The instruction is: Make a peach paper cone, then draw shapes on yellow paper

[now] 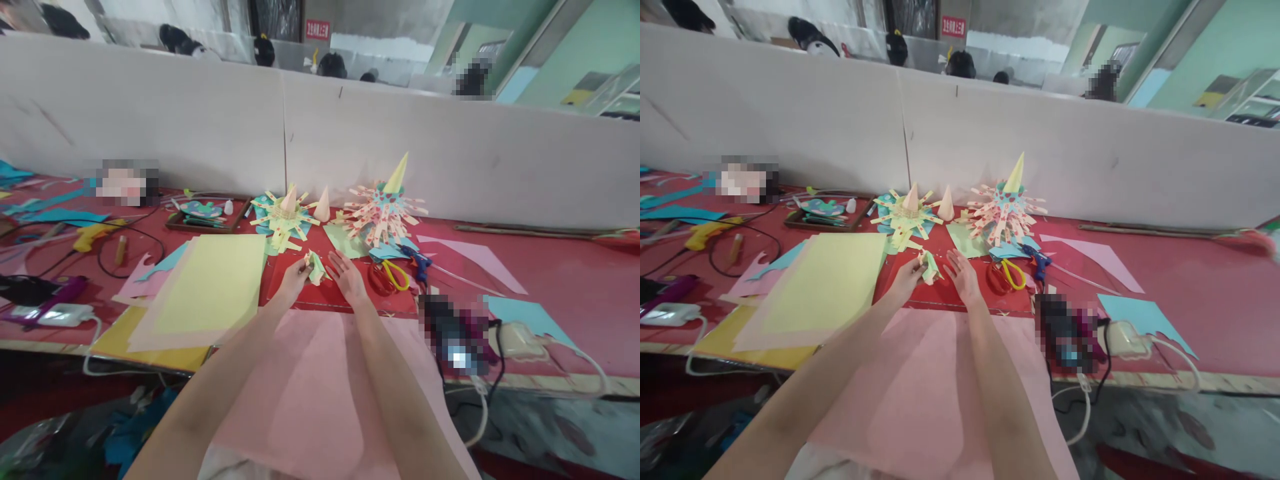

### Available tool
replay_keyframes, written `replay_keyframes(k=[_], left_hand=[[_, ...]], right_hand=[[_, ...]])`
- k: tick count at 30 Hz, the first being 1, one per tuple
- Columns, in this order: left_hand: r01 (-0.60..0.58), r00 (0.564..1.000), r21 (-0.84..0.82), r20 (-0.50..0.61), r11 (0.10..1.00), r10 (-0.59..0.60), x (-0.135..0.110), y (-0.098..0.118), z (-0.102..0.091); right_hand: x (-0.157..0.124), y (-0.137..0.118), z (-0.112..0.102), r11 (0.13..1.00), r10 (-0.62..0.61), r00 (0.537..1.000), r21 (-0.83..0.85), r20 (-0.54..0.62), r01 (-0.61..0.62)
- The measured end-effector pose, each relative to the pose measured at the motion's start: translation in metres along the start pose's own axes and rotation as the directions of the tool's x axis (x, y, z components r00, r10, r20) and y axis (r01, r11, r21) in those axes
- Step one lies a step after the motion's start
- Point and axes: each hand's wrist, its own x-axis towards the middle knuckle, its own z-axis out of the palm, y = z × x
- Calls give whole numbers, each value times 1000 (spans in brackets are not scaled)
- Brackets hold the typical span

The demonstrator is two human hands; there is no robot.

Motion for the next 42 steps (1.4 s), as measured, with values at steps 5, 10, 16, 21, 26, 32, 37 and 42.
replay_keyframes(k=[5,10,16,21,26,32,37,42], left_hand=[[-119,990,195,-56,974,132,-1,-5,2],[-198,979,334,20,922,203,-5,-5,-1],[-239,969,412,160,879,188,-6,-3,-6],[-259,961,443,209,858,182,-5,-4,-5],[-253,962,459,212,852,171,-3,-7,-5],[-265,956,425,232,866,179,1,-7,-5],[-245,951,365,271,898,149,4,-11,-8],[-192,953,314,287,930,100,2,-10,-9]], right_hand=[[-6,2,14,949,-62,998,-310,-9,56],[-13,-1,22,855,-56,998,-515,36,66],[-15,-6,20,765,72,992,-644,108,15],[-17,-10,17,737,150,973,-676,173,7],[-17,-10,15,749,147,970,-662,192,18],[-15,-9,12,785,141,968,-619,208,19],[-15,-13,9,813,174,955,-583,239,-3],[-13,-13,7,836,186,952,-549,243,-24]])
